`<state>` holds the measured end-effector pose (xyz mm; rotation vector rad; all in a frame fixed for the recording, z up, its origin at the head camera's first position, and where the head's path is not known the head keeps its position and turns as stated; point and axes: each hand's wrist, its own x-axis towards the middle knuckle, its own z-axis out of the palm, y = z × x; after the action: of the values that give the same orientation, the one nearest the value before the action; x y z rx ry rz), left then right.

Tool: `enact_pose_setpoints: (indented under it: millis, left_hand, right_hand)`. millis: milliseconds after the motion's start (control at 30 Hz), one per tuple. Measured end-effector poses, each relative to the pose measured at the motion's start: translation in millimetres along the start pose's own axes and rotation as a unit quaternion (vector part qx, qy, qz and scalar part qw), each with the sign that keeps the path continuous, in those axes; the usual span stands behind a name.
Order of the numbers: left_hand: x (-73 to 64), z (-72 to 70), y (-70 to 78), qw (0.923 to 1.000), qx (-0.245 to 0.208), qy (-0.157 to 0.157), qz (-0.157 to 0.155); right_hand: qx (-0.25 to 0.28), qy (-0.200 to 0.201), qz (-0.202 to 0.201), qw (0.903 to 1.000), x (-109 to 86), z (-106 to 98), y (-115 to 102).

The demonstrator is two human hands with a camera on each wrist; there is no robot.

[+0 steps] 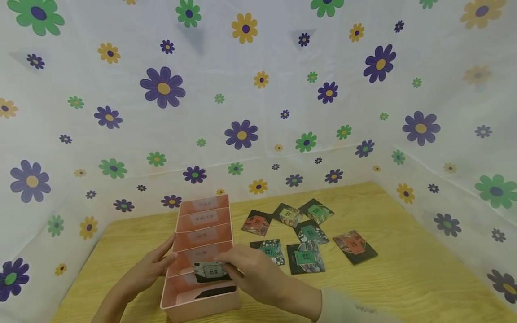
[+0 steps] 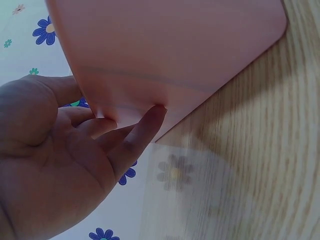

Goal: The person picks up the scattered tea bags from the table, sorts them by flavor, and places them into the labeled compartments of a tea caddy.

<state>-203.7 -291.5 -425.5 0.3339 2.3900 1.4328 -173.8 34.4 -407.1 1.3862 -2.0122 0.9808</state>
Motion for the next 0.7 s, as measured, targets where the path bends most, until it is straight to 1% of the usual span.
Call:
enact_pose_setpoints:
  millis: [100,233,367,533,700]
  left_hand:
    - [0.0,0.2,0.2,1.0000,-0.004,-0.003,-0.008]
    - [0.3,-0.5,-0.1,0.9999,0.000,-0.002,-0.013]
    - [0.2,-1.6,-0.2,1.0000,0.003,-0.003,-0.006]
    - [0.0,-2.1,0.3,1.0000,0.003,-0.004,-0.005]
    - [-0.1,-2.7,0.0,1.0000,0.002,-0.006,0.003]
  right_hand:
    - [-0.044,-0.009,-0.045,0.9980,-6.9,6,-3]
    - [-0.061,-0.043,-0.071,0.9947,-15.0,9,-6]
    - [-0.068,-0.073,-0.082,0.9916,-20.0,10,-6]
    - [-0.071,-0.087,-0.094,0.9892,-23.5,11,-3]
    - [-0.048,-0.107,-0.071,0.9905,-27.1,13,-2]
